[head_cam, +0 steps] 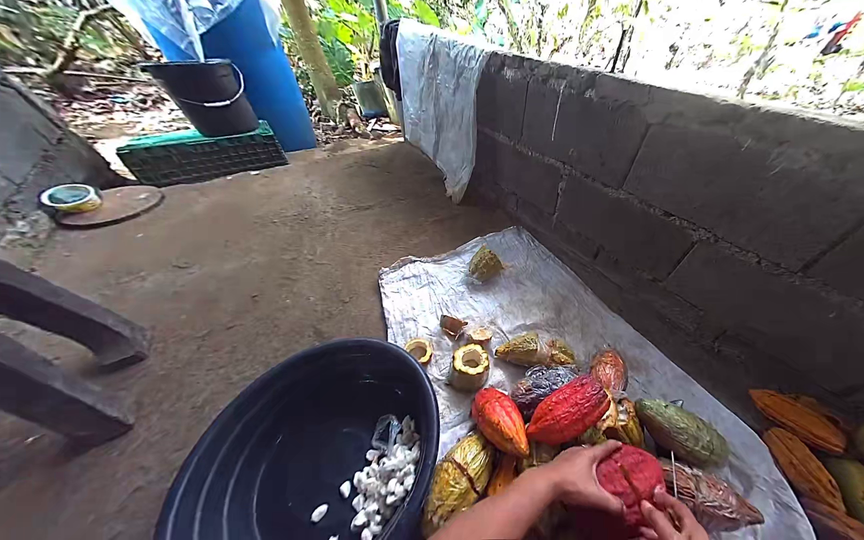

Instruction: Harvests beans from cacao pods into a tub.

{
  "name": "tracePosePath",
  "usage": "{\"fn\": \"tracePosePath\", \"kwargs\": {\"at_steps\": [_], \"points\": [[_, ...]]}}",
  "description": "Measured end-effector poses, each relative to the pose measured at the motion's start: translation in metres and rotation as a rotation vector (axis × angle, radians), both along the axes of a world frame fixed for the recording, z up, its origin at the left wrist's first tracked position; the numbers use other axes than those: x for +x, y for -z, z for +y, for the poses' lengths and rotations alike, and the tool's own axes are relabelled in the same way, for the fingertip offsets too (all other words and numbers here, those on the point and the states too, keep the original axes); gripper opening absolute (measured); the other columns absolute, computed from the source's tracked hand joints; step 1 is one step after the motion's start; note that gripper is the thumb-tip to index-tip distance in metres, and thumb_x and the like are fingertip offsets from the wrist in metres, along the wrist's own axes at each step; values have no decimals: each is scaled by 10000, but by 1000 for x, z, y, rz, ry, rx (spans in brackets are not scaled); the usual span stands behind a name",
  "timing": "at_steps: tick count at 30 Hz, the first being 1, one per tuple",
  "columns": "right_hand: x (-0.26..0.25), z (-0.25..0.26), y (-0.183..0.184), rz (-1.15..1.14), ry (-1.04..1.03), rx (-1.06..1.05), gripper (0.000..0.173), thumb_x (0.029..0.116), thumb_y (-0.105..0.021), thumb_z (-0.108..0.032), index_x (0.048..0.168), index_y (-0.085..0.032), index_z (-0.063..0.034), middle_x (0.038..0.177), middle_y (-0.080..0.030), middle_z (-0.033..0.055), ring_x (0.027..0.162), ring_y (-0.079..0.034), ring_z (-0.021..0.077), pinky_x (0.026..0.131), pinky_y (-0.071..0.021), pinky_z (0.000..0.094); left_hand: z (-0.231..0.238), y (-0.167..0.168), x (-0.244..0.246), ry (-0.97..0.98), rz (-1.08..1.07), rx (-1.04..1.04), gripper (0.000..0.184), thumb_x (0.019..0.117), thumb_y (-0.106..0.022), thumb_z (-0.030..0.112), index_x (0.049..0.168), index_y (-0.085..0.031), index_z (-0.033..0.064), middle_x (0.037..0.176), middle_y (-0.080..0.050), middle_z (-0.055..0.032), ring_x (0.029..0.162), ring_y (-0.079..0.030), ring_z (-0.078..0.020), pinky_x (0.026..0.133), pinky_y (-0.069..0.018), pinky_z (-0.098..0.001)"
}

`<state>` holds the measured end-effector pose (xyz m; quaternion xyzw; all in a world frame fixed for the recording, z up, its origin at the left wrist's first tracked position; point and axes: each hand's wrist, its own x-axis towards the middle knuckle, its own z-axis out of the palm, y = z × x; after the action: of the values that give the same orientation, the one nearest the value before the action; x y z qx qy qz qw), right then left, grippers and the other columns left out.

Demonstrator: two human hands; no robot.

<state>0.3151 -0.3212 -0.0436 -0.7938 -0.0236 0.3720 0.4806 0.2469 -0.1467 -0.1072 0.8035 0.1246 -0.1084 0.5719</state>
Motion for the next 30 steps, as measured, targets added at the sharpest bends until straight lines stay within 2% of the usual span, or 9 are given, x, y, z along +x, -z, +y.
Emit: {"fn": "tracePosePath", "kwargs": {"at_steps": [4,8,11,13,17,20,22,26,30], "points": [[6,2,-48,-429,-409,15,352,957,-620,-111,1242,-649,93,1105,-659,294,942,-680,354,856,-554,520,15,-38,-35,-124,-94,-384,819,908,-668,218,1611,-268,89,1598,-360,-230,1472,-378,-336,1205,-314,-530],[-3,18,-73,-839,-459,96,635,835,-765,-293,1352,-625,48,1323,-534,383,1213,-521,555,1006,-412,693,29,-77,-76,-165,-169,-562,823,858,-580,296,1600,-291,90,1561,-398,-224,1391,-460,-290,1135,-393,-500],[-27,38,-73,-660,-529,199,955,771,-744,-532,1504,-471,14,1500,-385,365,1372,-413,489,1105,-368,620,42,-97,-110,-191,-198,-555,814,879,-573,389,1581,-317,67,1489,-484,-200,1297,-538,-220,1088,-443,-440],[-49,55,-65,-606,-530,288,1052,693,-770,-626,1500,-487,-14,1499,-400,335,1370,-429,422,1103,-394,556,53,-104,-140,-223,-218,-498,829,884,-584,448,1573,-338,59,1462,-522,-187,1278,-561,-206,1083,-457,-436],[-90,101,-51,-525,-522,423,985,636,-822,-609,1404,-587,-39,1425,-496,260,1295,-514,321,1046,-472,457,68,-104,-208,-510,-339,-442,985,846,-657,535,1609,-237,74,1418,-579,-145,1194,-630,-188,1013,-524,-432],[-122,138,-47,-373,-505,414,879,686,-830,-497,1398,-591,-40,1400,-495,260,1263,-517,328,1016,-478,464,64,-87,-258,-864,-467,-594,1165,739,-785,631,1598,-206,97,1341,-632,-97,1141,-670,-189,963,-573,-409],[-141,156,-36,-290,-520,418,822,715,-843,-459,1384,-597,-52,1361,-511,256,1216,-551,324,972,-512,466,52,-71,-279,-1101,-604,-717,1103,693,-862,590,1531,-330,107,1339,-631,-97,1183,-650,-221,979,-569,-420],[-177,163,-18,-260,-571,385,831,715,-864,-438,1385,-583,-35,1372,-478,316,1187,-556,400,927,-522,532,38,-42,-298,-1394,-646,-768,863,622,-853,673,1272,-612,158,1116,-745,-39,1038,-720,-175,911,-603,-390],[-189,157,1,-363,-620,297,827,718,-837,-501,1384,-607,-69,1396,-456,340,1170,-567,435,879,-540,544,31,-36,-293,-1525,-535,-861,881,585,-860,695,1226,-620,139,1049,-755,-50,972,-739,-187,851,-624,-391]]}}
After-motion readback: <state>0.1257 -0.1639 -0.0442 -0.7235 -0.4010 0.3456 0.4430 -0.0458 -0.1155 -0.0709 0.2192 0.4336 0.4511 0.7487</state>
